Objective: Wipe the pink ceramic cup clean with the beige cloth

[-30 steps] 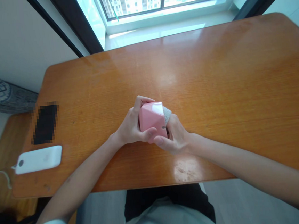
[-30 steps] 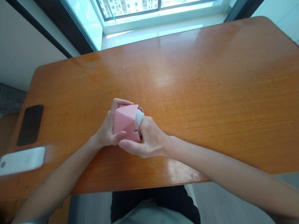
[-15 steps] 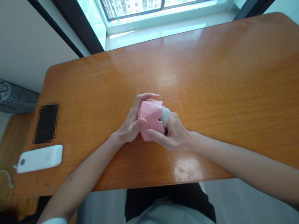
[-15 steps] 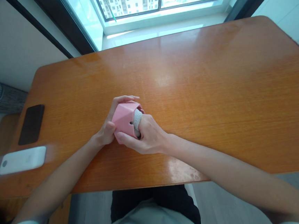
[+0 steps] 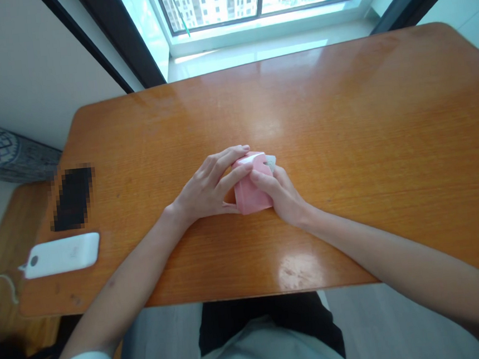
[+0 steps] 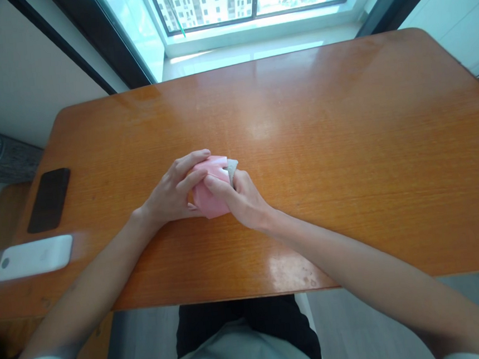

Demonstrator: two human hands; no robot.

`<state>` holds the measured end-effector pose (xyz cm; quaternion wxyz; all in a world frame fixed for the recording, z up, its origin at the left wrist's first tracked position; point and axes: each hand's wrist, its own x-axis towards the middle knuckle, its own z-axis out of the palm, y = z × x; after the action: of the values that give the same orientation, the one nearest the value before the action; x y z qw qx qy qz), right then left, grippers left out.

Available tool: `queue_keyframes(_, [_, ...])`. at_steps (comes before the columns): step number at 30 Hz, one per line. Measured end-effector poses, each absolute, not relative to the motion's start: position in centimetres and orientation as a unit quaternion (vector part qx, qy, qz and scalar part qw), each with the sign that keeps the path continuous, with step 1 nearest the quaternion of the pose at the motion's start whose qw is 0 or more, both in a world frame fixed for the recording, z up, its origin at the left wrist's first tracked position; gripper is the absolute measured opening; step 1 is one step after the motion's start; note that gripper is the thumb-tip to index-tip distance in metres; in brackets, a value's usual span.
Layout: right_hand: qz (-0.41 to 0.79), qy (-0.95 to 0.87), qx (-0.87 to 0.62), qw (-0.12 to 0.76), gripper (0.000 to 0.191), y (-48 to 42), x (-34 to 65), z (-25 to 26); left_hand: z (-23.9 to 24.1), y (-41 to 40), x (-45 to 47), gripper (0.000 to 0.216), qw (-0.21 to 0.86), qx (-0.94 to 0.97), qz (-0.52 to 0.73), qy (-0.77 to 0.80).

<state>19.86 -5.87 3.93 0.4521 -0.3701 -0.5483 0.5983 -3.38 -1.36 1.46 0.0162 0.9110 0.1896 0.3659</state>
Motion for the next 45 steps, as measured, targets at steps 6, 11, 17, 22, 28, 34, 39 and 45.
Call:
queue_keyframes(6, [0.606, -0.564, -0.354, 0.436, 0.06, -5.6, 20.1, 2.2, 1.7, -1.9, -2.3, 0.124, 0.124, 0.866, 0.441, 0.202])
queue_keyframes(11, [0.549, -0.633, -0.331, 0.434, 0.057, -5.8, 20.3, 3.0, 2.2, -3.0, -1.6, 0.123, 0.213, 0.828, 0.439, 0.274])
queue_keyframes(17, [0.488, -0.687, -0.301, 0.447, 0.055, -5.8, 20.1, 3.5, 2.9, -3.7, -1.4, 0.104, 0.347, 0.784, 0.384, 0.343])
queue_keyframes(22, [0.47, -0.704, -0.279, 0.453, 0.045, -6.0, 20.1, 3.3, 3.0, -3.8, -1.5, 0.099, 0.41, 0.749, 0.364, 0.371])
queue_keyframes(28, [0.484, -0.662, -0.343, 0.457, 0.056, -6.1, 19.5, 4.3, 2.0, -3.6, -1.6, 0.099, 0.402, 0.756, 0.379, 0.35])
queue_keyframes(34, [0.574, -0.565, -0.398, 0.439, 0.062, -5.8, 19.6, 4.2, 0.9, -1.8, -2.9, 0.139, 0.174, 0.882, 0.392, 0.197])
queue_keyframes(39, [0.605, -0.525, -0.402, 0.444, 0.063, -4.9, 19.4, 3.3, 1.1, -1.5, -3.4, 0.115, 0.043, 0.915, 0.346, 0.205])
queue_keyframes(45, [0.614, -0.531, -0.389, 0.435, 0.075, -3.9, 19.3, 2.7, 1.4, -1.5, -3.0, 0.113, 0.076, 0.892, 0.389, 0.219])
